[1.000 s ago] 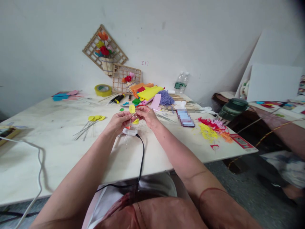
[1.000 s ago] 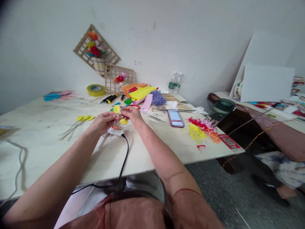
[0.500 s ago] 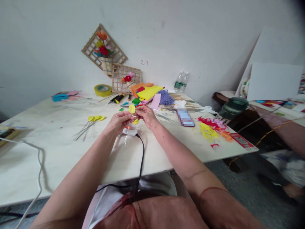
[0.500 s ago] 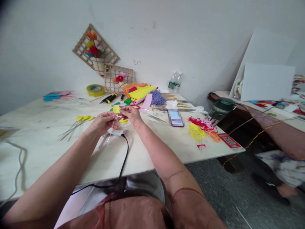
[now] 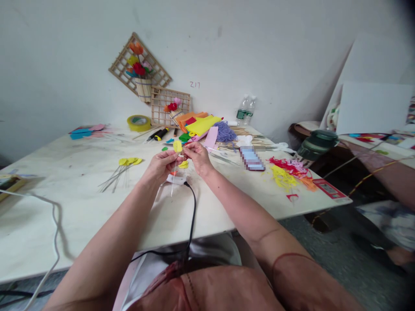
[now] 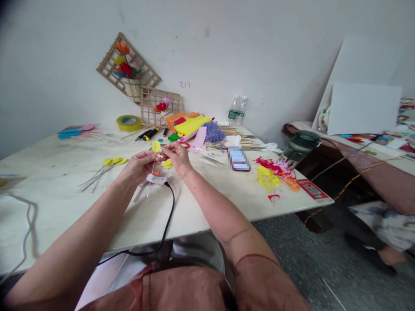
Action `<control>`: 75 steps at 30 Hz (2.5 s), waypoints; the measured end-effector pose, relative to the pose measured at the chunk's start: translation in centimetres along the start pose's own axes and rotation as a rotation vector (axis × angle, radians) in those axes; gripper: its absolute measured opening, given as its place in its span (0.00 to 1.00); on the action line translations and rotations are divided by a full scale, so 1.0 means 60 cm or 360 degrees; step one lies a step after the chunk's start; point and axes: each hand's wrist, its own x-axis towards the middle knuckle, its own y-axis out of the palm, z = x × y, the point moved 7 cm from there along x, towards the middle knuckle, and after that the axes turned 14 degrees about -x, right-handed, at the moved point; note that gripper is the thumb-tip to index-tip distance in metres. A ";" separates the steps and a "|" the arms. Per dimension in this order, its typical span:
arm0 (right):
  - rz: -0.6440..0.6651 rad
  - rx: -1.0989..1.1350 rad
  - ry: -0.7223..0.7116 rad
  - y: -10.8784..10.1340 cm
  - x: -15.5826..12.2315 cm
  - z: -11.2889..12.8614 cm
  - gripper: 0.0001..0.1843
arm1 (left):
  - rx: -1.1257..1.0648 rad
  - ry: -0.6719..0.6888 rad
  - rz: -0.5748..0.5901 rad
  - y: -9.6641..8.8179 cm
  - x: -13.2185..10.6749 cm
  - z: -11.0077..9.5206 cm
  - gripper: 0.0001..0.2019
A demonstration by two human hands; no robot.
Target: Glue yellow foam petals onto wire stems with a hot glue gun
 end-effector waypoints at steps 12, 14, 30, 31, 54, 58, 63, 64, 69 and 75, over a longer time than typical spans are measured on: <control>0.0216 0.0178 0.0217 0.013 -0.010 -0.009 0.11 | 0.0018 0.0132 -0.0008 0.000 0.001 -0.013 0.07; 0.0240 0.0112 0.0268 0.015 -0.014 -0.010 0.10 | 0.0017 0.0194 -0.0023 -0.003 0.002 -0.020 0.08; 0.0642 -0.0118 0.0613 0.064 -0.053 -0.044 0.09 | -0.0080 0.0508 -0.0229 -0.030 0.007 -0.050 0.09; 0.0607 -0.0111 0.0606 0.064 -0.052 -0.046 0.09 | -0.0079 0.0499 -0.0228 -0.029 0.007 -0.049 0.09; 0.0373 -0.0967 -0.0196 0.047 -0.033 -0.005 0.06 | 0.0004 0.0294 -0.0350 -0.045 0.002 -0.045 0.12; 0.0383 -0.1005 -0.0206 0.042 -0.027 -0.012 0.05 | -0.0024 0.0254 -0.0328 -0.042 0.001 -0.043 0.11; 0.0386 -0.1019 -0.0135 0.035 -0.022 -0.016 0.05 | 0.0001 0.0243 -0.0333 -0.041 0.002 -0.041 0.09; 0.0388 -0.1019 -0.0123 0.035 -0.022 -0.015 0.05 | 0.0004 0.0244 -0.0325 -0.041 0.003 -0.041 0.10; 0.0407 -0.1029 -0.0119 0.036 -0.024 -0.011 0.06 | -0.0019 0.0239 -0.0297 -0.043 0.005 -0.038 0.09; 0.0437 -0.1029 -0.0200 0.039 -0.024 -0.011 0.06 | 0.0000 0.0243 -0.0288 -0.044 0.006 -0.036 0.09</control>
